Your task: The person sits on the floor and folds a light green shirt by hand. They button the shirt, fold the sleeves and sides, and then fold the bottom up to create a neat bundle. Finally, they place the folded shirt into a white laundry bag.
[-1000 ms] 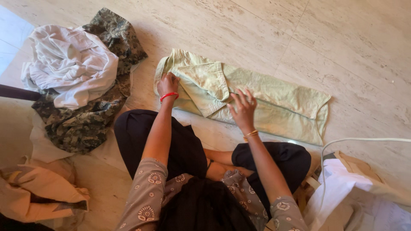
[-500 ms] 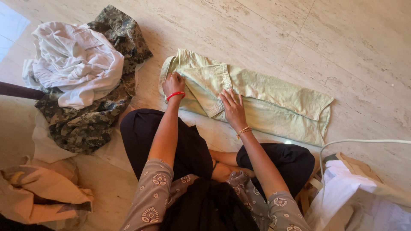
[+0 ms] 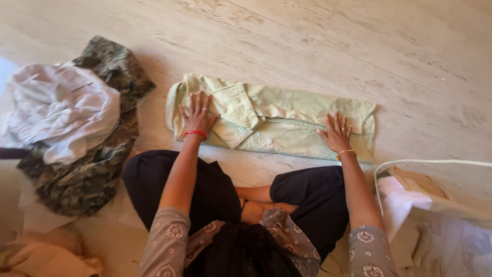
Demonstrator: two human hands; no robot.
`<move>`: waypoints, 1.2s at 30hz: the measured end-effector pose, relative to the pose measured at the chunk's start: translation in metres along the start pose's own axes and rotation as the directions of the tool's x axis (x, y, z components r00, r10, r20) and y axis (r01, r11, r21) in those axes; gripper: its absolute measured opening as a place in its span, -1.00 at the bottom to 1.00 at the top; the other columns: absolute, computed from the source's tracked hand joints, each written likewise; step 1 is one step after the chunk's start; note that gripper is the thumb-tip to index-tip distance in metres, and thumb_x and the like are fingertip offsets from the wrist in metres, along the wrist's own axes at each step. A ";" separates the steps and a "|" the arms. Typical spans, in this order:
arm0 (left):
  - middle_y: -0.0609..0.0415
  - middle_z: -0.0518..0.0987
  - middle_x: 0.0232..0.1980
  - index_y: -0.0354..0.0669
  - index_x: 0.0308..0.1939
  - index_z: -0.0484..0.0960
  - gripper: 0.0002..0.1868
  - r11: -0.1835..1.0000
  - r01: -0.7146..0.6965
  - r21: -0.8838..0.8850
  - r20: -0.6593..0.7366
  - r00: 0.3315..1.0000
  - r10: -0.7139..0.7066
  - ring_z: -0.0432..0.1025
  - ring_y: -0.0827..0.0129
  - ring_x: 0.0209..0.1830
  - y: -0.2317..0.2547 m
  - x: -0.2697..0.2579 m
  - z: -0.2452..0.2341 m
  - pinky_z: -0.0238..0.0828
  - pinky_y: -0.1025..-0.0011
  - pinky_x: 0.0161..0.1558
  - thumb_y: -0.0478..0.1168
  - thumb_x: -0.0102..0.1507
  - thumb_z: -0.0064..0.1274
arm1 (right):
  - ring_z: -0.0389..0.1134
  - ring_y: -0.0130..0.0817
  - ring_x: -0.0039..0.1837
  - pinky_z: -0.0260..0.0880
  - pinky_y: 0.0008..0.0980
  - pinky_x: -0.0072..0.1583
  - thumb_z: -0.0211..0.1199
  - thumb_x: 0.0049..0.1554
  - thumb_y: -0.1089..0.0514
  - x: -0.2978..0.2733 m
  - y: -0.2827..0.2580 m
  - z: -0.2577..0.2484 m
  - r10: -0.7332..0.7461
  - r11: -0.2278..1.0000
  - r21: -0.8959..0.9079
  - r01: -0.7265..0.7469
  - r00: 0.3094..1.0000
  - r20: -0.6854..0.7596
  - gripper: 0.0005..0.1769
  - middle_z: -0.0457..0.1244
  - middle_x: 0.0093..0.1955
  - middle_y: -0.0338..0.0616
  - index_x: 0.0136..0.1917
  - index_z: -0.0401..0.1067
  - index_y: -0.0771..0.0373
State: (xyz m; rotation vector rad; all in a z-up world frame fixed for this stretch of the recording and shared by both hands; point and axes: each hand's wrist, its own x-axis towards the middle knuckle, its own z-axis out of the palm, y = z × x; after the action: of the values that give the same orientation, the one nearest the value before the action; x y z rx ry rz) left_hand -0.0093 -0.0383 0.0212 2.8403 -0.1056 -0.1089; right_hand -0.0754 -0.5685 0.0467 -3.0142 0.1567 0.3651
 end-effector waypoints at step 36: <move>-0.01 -0.17 0.73 0.28 0.64 0.04 -0.01 0.988 -0.156 0.015 -0.085 0.984 0.157 -0.36 0.04 0.72 -0.011 -0.004 -0.014 -0.50 -0.33 0.51 0.41 0.21 0.00 | 0.30 -0.23 0.34 0.17 -0.10 0.34 0.33 0.09 0.32 -0.031 0.087 -0.011 -0.122 0.990 -0.023 0.139 0.763 -0.635 -0.82 0.38 0.10 -0.33 -0.07 0.62 0.07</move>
State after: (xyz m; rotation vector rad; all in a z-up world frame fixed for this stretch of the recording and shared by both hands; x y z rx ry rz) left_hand -0.0117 -0.0234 0.0317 2.8274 -0.3103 0.0478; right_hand -0.1130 -0.6529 0.0572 -2.9609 -0.0051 -0.6859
